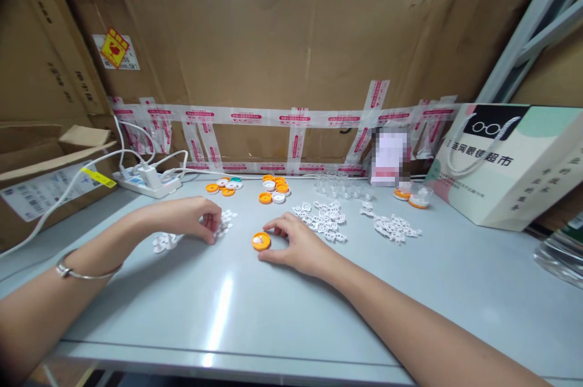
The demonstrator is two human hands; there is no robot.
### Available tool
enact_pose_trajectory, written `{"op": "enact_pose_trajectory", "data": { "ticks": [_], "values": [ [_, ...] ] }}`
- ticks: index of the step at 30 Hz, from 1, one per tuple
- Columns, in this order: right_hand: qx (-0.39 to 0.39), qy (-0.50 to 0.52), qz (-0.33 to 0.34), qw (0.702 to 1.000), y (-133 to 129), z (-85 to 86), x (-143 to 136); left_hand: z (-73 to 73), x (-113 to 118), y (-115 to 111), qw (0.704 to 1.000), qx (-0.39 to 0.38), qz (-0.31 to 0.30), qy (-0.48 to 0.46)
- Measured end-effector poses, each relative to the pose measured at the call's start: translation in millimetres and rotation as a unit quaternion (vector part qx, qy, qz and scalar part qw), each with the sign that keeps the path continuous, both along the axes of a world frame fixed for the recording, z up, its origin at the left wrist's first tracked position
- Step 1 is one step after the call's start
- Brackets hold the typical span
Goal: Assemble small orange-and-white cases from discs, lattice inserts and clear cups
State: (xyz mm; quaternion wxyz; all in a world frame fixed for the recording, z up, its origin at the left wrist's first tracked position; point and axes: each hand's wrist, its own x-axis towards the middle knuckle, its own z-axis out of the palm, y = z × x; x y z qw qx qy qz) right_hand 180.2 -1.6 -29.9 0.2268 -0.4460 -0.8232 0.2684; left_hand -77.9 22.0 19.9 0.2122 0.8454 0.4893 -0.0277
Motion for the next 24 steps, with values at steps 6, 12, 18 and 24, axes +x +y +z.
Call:
{"op": "enact_pose_trajectory", "data": {
  "ticks": [6,12,18,24],
  "values": [
    [0.02,-0.01,0.004,1.0,-0.9,0.3,3.3,-3.3,0.3,1.5,1.0,0.008,0.005,0.007],
    [0.031,-0.011,-0.003,0.999,-3.2,9.4,8.1,0.6,3.4,-4.4,0.999,0.038,-0.005,0.009],
    [0.028,0.036,-0.101,0.994,-1.9,31.6,18.0,-7.2,7.4,-2.0,0.999,0.038,0.006,-0.017],
    [-0.006,0.063,-0.149,0.987,4.2,32.1,22.6,-6.5,7.7,-2.3,0.999,0.054,-0.008,-0.003]
  ]
}}
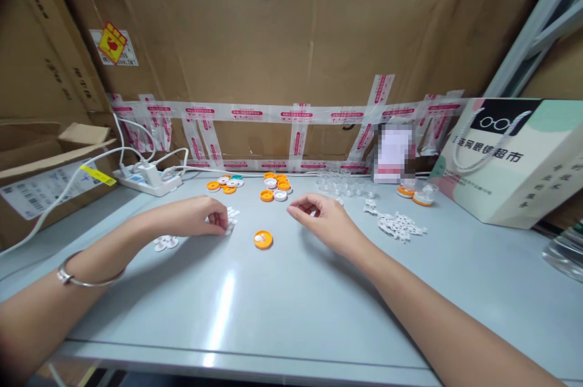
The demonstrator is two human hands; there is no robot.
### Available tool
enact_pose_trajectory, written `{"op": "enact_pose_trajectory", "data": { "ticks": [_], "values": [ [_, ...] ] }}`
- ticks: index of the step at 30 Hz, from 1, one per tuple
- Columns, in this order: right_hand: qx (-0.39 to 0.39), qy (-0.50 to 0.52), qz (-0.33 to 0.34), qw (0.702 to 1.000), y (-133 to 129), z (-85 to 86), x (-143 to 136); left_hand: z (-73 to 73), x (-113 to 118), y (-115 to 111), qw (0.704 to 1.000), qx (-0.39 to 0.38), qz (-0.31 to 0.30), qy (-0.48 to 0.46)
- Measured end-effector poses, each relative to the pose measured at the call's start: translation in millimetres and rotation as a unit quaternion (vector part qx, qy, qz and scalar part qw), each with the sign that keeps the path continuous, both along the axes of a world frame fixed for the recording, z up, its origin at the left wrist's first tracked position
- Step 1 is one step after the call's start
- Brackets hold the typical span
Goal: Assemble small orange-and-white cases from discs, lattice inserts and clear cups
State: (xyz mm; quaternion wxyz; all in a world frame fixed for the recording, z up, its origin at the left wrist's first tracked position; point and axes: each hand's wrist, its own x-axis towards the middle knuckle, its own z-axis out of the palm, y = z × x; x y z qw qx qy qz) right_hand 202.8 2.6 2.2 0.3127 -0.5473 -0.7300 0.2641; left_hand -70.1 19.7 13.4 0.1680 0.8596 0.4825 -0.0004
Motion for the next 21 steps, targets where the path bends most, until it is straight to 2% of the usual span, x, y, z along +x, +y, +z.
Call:
{"op": "enact_pose_trajectory", "data": {
  "ticks": [4,8,11,12,14,17,21],
  "values": [
    [-0.014,0.003,-0.002,1.0,3.2,-5.1,1.3,-0.2,7.3,-8.6,0.995,0.06,0.02,0.071],
    [-0.009,0.027,0.003,1.0,6.3,-6.9,3.9,-6.5,17.1,-18.9,0.978,0.136,0.025,0.157],
    [0.0,0.06,0.002,0.998,5.7,-4.4,4.4,-4.4,23.9,-27.7,0.976,0.165,0.01,0.139],
    [0.011,0.065,0.003,0.998,4.6,-3.2,3.7,-1.6,26.6,-31.2,0.98,0.173,0.01,0.099],
    [0.048,0.065,0.01,0.997,1.5,-1.3,0.5,4.6,33.5,-38.6,0.982,0.184,0.014,-0.041],
    [0.109,0.072,0.043,0.99,-4.0,-1.5,-8.9,8.6,45.8,-47.0,0.943,0.182,0.018,-0.278],
    [0.153,0.112,0.106,0.976,-9.4,-7.2,-23.3,-0.3,58.3,-48.0,0.898,0.101,0.019,-0.427]
  ]
}}
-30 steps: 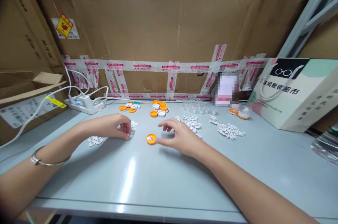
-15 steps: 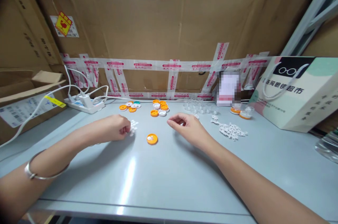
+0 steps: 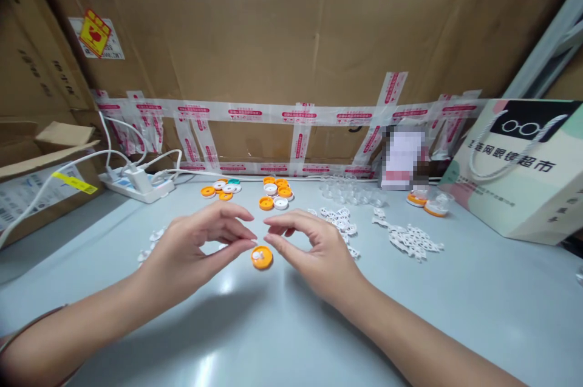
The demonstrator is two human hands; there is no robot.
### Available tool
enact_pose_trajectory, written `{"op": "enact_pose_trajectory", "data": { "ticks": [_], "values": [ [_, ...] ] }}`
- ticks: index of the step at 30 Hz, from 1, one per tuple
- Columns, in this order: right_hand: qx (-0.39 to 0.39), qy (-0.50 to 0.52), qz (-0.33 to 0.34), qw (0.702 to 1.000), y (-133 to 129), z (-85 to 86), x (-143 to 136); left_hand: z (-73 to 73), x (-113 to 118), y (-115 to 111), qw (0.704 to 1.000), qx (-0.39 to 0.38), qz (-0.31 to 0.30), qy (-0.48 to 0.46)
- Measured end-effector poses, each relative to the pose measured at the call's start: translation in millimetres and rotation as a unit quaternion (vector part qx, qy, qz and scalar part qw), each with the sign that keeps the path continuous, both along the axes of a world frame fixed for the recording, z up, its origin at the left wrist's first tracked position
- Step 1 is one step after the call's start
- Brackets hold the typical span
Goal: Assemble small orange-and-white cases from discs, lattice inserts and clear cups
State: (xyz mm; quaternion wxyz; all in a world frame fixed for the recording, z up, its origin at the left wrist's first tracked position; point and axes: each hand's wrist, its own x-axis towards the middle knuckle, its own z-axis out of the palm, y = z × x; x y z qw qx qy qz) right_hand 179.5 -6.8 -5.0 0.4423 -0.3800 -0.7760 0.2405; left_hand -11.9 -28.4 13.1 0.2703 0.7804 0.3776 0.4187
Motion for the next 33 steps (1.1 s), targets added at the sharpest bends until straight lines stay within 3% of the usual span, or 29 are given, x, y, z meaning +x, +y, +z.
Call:
{"op": "enact_pose_trajectory", "data": {
  "ticks": [6,11,15,18,24,33],
  "values": [
    [0.023,0.018,0.048,0.998,-6.5,-4.1,-6.0,-6.3,3.7,1.6,0.996,-0.06,0.001,-0.063],
    [0.023,0.022,0.032,0.999,-13.9,-1.6,-5.8,-4.2,6.1,-2.9,0.996,-0.052,0.015,-0.066],
    [0.032,0.003,0.004,0.999,-14.1,-2.8,-4.5,-6.3,6.2,-1.2,0.995,-0.073,-0.019,-0.058],
    [0.06,-0.038,-0.015,0.997,-6.7,-8.0,2.7,-8.3,-1.0,6.4,0.997,-0.069,-0.026,-0.006],
    [0.181,-0.164,0.027,0.969,11.9,-21.1,16.5,-18.3,-17.9,28.7,0.975,-0.067,-0.028,0.212],
    [0.28,-0.259,0.071,0.922,10.8,-29.1,12.2,-30.5,-9.9,33.4,0.978,-0.065,-0.043,0.195]
  ]
}}
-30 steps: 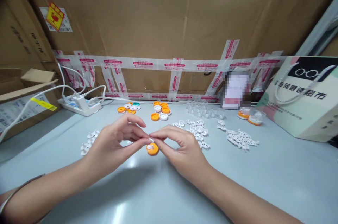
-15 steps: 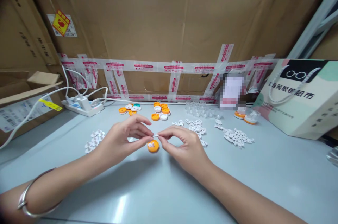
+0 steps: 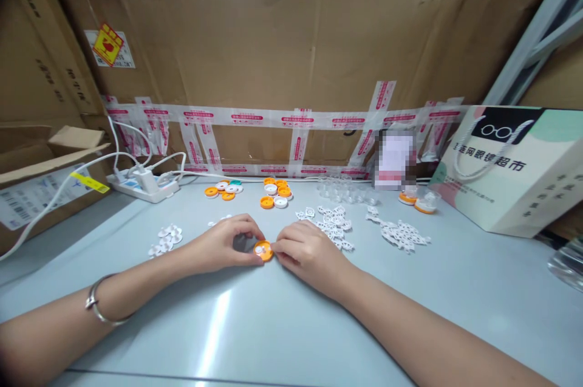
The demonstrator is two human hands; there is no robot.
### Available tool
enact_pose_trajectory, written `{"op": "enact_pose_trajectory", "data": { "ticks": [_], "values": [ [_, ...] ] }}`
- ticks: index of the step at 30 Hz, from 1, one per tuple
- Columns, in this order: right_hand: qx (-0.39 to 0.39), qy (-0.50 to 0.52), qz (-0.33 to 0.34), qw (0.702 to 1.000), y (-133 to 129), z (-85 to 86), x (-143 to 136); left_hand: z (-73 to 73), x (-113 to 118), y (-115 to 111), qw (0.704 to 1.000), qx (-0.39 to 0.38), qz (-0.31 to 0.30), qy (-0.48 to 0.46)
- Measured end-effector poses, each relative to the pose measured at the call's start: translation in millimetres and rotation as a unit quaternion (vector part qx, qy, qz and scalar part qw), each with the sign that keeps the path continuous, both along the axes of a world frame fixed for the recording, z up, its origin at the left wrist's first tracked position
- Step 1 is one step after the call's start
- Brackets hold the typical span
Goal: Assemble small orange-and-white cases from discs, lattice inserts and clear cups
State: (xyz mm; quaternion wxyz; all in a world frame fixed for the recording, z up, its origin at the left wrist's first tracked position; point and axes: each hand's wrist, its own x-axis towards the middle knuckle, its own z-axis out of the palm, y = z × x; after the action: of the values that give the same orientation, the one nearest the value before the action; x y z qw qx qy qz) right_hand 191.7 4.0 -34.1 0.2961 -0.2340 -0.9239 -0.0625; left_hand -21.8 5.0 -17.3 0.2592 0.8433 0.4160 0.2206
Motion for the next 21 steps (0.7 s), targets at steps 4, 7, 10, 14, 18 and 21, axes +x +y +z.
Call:
{"op": "enact_pose_trajectory", "data": {
  "ticks": [4,7,10,14,18,21],
  "values": [
    [0.029,-0.018,0.008,0.999,0.0,-0.9,-0.6,-0.5,1.0,-0.4,1.0,0.003,-0.001,0.003],
    [0.041,-0.021,0.009,0.999,0.2,-1.0,-1.5,-0.7,1.8,-0.7,1.0,0.01,-0.003,0.007],
    [0.042,-0.021,0.012,0.999,0.6,-0.9,-2.1,-0.8,1.9,-1.4,1.0,0.013,-0.005,0.008],
    [0.036,-0.026,0.016,0.999,1.2,-1.2,-2.3,-1.4,1.2,-1.3,1.0,0.011,-0.005,0.003],
    [0.03,-0.03,0.019,0.999,1.5,-1.9,-2.2,-2.0,0.7,-0.5,1.0,0.009,-0.006,0.004],
    [0.023,-0.034,0.018,0.999,0.9,-1.7,-1.6,-1.5,0.7,-0.4,1.0,0.007,-0.006,0.005]
  ]
}}
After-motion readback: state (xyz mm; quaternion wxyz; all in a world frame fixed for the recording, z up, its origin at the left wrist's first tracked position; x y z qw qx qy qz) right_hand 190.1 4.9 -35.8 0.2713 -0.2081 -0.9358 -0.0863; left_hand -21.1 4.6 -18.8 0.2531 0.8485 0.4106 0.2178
